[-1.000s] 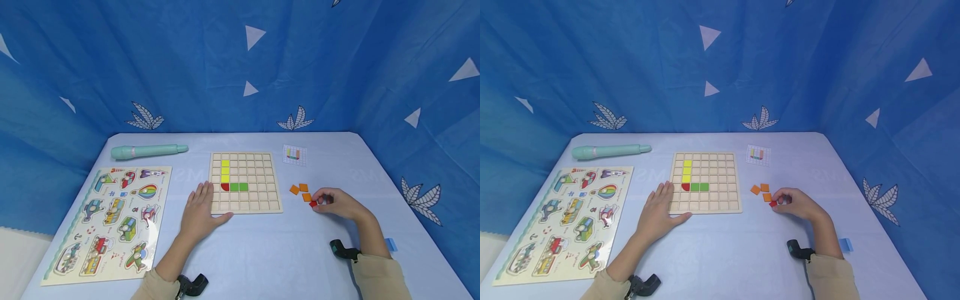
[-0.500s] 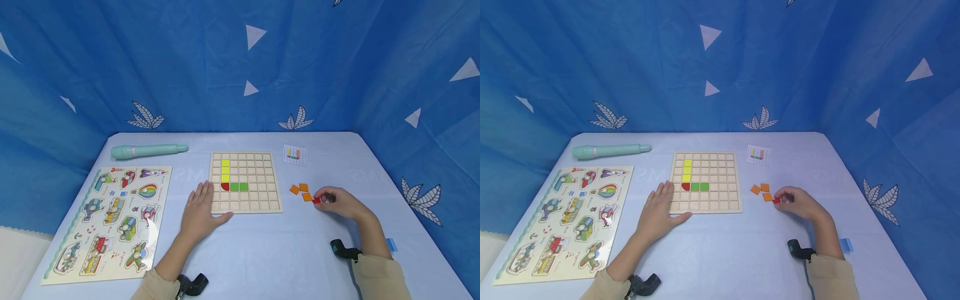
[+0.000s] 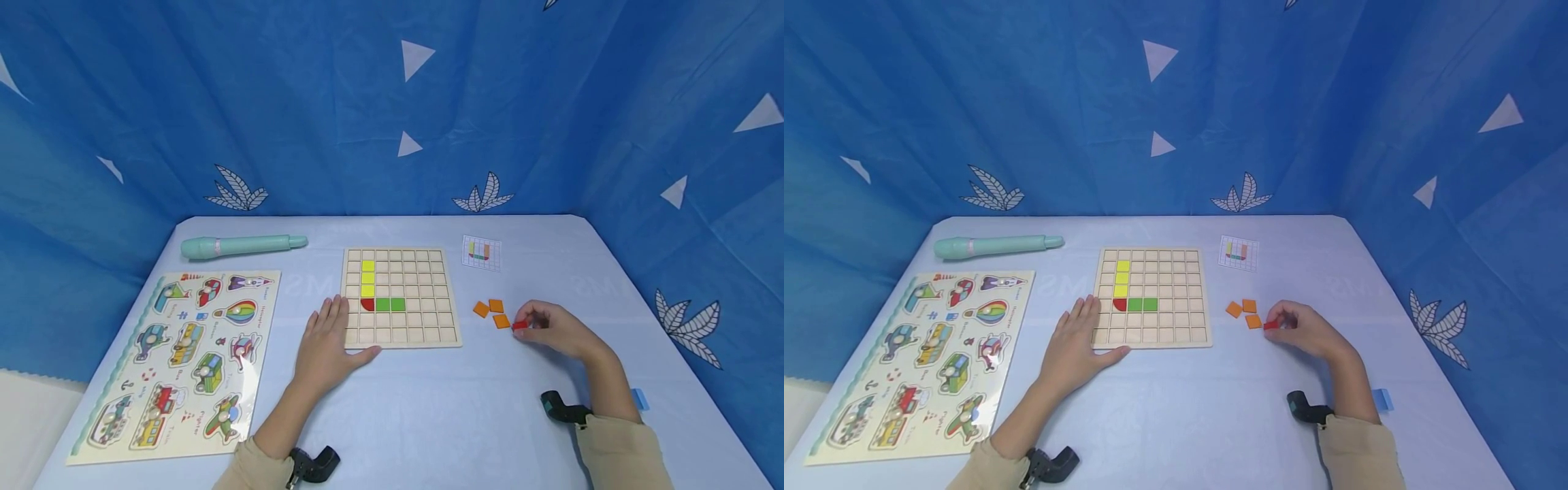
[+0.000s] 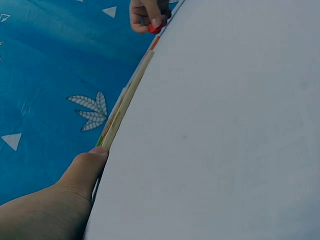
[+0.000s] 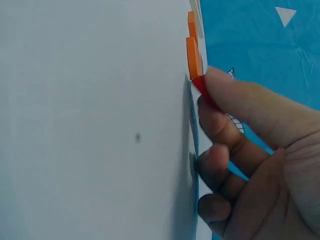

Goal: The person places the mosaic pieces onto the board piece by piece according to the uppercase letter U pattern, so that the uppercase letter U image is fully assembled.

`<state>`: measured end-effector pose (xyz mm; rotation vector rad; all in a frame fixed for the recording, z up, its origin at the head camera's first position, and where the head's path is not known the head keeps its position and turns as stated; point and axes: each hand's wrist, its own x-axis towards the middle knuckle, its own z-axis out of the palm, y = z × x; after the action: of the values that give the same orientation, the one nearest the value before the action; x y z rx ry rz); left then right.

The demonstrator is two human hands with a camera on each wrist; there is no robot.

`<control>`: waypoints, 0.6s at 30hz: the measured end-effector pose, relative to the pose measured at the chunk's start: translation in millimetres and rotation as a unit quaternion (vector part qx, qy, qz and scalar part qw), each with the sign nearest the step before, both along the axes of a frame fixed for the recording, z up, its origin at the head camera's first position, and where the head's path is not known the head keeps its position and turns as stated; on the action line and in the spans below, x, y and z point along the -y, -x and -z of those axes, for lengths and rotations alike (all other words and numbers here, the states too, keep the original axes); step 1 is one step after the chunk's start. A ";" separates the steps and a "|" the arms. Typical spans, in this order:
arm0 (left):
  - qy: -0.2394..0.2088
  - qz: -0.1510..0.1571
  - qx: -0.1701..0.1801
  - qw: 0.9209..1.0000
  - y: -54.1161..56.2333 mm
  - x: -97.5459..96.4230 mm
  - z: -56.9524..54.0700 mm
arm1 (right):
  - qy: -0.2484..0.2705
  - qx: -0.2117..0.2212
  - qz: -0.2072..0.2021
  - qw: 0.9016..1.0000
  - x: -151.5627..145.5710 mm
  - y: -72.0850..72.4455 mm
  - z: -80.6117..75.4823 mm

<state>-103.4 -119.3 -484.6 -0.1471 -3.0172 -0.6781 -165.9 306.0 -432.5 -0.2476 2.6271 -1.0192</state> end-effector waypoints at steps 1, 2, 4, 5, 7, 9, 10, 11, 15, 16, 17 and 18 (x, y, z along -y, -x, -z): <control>0.000 0.000 0.000 1.000 -0.1 0.0 0.1 | 0.006 -0.001 0.000 1.000 0.8 0.7 -0.1; -0.001 0.000 -0.001 1.000 -0.1 0.0 0.1 | 0.012 -0.001 -0.001 1.000 1.8 1.4 -0.6; -0.001 0.000 -0.003 1.000 -0.1 -0.1 0.5 | 0.024 -0.004 -0.003 1.000 4.8 3.2 -1.7; -0.001 0.000 -0.003 1.000 -0.1 -0.1 0.6 | 0.027 -0.005 -0.003 1.000 6.8 4.4 -1.9; -0.001 0.000 -0.003 1.000 0.0 -0.2 1.0 | 0.033 -0.009 -0.006 0.999 11.2 6.8 -2.6; -0.002 0.000 -0.003 1.000 0.2 -0.2 1.1 | 0.040 -0.010 -0.007 0.999 17.3 9.4 -3.4; -0.002 0.000 -0.003 1.000 0.3 -0.2 1.0 | 0.045 -0.010 -0.008 0.999 20.8 10.9 -3.5; -0.002 -0.001 -0.002 1.000 0.2 -0.2 0.9 | 0.052 -0.008 -0.009 0.999 24.8 12.3 -3.7; -0.002 -0.001 -0.002 1.000 0.2 -0.2 0.4 | 0.079 -0.001 -0.022 0.997 42.7 18.3 -4.2; -0.002 -0.001 -0.002 1.000 0.1 -0.2 0.3 | 0.085 0.002 -0.028 0.996 47.4 20.0 -4.2; -0.001 -0.001 -0.002 1.000 0.0 -0.3 0.2 | 0.091 0.004 -0.031 0.995 52.2 21.5 -4.1; -0.001 -0.001 -0.002 1.000 0.0 -0.4 0.1 | 0.094 0.005 -0.034 0.995 56.8 23.2 -3.9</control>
<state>-103.5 -118.9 -484.7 -0.1460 -3.0118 -0.6803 -189.1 249.1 -428.6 -0.3724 2.4972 -1.2412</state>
